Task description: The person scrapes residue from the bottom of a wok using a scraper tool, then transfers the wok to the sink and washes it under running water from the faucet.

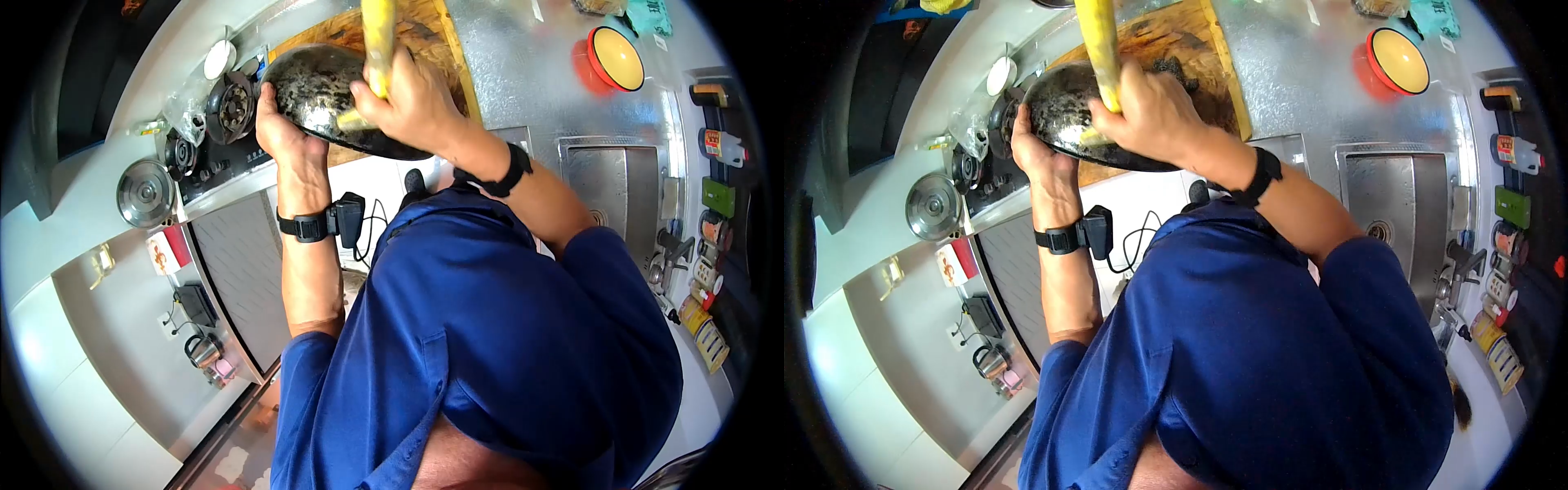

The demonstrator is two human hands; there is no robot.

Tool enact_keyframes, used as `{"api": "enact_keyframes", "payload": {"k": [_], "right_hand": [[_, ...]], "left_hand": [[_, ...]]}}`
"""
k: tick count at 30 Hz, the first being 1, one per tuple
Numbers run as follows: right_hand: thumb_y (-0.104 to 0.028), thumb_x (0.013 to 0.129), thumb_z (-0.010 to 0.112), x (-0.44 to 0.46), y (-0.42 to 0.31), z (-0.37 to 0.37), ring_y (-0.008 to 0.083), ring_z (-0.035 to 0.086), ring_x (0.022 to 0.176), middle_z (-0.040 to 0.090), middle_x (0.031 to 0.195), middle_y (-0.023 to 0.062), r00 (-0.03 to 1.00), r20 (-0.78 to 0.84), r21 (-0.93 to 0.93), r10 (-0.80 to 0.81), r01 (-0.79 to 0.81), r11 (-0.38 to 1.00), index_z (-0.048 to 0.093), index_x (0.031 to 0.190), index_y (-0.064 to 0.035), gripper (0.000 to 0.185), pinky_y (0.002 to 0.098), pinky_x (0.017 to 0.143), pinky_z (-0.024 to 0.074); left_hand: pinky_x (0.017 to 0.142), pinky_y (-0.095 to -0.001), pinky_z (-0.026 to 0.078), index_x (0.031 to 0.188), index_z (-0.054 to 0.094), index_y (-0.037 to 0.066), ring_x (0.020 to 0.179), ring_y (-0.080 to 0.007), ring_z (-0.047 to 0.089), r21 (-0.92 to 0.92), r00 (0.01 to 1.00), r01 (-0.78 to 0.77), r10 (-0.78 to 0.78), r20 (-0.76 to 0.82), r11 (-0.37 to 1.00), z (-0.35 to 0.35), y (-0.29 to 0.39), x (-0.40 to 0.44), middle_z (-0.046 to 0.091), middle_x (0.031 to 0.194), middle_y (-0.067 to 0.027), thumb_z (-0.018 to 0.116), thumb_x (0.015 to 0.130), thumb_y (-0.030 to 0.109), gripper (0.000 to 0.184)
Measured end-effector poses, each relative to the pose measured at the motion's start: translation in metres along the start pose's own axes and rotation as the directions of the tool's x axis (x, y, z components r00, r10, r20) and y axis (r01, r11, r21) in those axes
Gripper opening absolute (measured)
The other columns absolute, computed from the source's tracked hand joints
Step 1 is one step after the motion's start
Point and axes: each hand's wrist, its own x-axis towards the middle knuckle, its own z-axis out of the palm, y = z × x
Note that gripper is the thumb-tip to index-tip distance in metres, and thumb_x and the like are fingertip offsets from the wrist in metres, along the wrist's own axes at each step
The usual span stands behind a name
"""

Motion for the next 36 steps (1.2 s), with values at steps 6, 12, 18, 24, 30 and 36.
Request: {"api": "enact_keyframes", "payload": {"k": [6, 12, 18, 24, 30, 36], "right_hand": [[-0.029, 0.083, 0.072, 0.004, 0.002, 0.006, 0.0378, 0.062, 0.049, 0.055, 0.052, 0.0188, 0.991, -0.124, -0.031, -0.052, 0.048, 0.998, 0.05, 0.085, 0.0053, 0.041, 0.0468, 0.045, 0.0488], [-0.021, 0.087, 0.074, -0.036, -0.001, -0.01, 0.0262, 0.062, 0.059, 0.061, 0.072, 0.0108, 0.982, -0.071, 0.139, 0.173, -0.162, 0.977, 0.053, 0.099, 0.0004, 0.033, 0.037, 0.056, 0.05], [-0.018, 0.087, 0.074, -0.051, -0.006, -0.007, 0.0199, 0.057, 0.064, 0.057, 0.076, 0.0096, 0.926, -0.299, 0.264, 0.23, -0.151, 0.953, 0.051, 0.1, 0.0011, 0.033, 0.0344, 0.06, 0.0468], [-0.021, 0.087, 0.072, -0.042, 0.009, -0.014, 0.0317, 0.066, 0.059, 0.062, 0.074, 0.0127, 0.908, -0.371, 0.154, 0.193, -0.145, 0.977, 0.049, 0.099, 0.0007, 0.033, 0.0384, 0.055, 0.0526], [-0.019, 0.088, 0.07, -0.032, 0.021, -0.013, 0.0259, 0.061, 0.061, 0.059, 0.073, 0.0119, 0.943, -0.251, 0.261, 0.22, -0.153, 0.953, 0.053, 0.095, 0.0003, 0.027, 0.0386, 0.059, 0.0496], [-0.017, 0.086, 0.07, -0.037, 0.027, -0.016, 0.0266, 0.061, 0.058, 0.06, 0.07, 0.009, 0.928, -0.322, 0.089, 0.187, -0.167, 0.982, 0.054, 0.094, -0.0009, 0.024, 0.0385, 0.056, 0.049]], "left_hand": [[0.095, -0.0507, 0.054, 0.123, 0.057, -0.001, 0.106, -0.0336, 0.066, 0.079, 1.0, -0.017, 0.018, -0.014, 0.997, 0.005, 0.0, -0.001, 0.066, 0.118, -0.0166, 0.035, 0.103, 0.03, 0.042], [0.094, -0.052, 0.054, 0.123, 0.056, -0.001, 0.105, -0.034, 0.065, 0.017, 0.999, -0.032, 0.032, 0.0, 0.999, 0.006, -0.002, 0.003, 0.065, 0.119, -0.0166, 0.035, 0.103, 0.03, 0.042], [0.094, -0.0519, 0.053, 0.122, 0.057, -0.001, 0.106, -0.0345, 0.064, 0.011, 0.999, -0.021, 0.021, 0.033, 1.0, 0.009, -0.005, 0.013, 0.065, 0.118, -0.017, 0.036, 0.103, 0.03, 0.042], [0.097, -0.0529, 0.051, 0.121, 0.056, -0.002, 0.11, -0.0357, 0.062, 0.064, 0.999, -0.037, 0.038, -0.011, 0.997, 0.023, -0.011, 0.016, 0.063, 0.12, -0.0183, 0.031, 0.103, 0.031, 0.045], [0.097, -0.0528, 0.051, 0.122, 0.056, -0.002, 0.108, -0.0358, 0.063, 0.162, 0.999, -0.04, 0.043, -0.01, 0.986, 0.024, -0.008, 0.019, 0.064, 0.12, -0.0187, 0.032, 0.102, 0.029, 0.044], [0.099, -0.052, 0.05, 0.12, 0.057, -0.003, 0.11, -0.0351, 0.062, 0.131, 0.997, -0.066, 0.061, 0.044, 0.989, 0.018, -0.009, 0.021, 0.064, 0.12, -0.0186, 0.033, 0.102, 0.029, 0.044]]}}
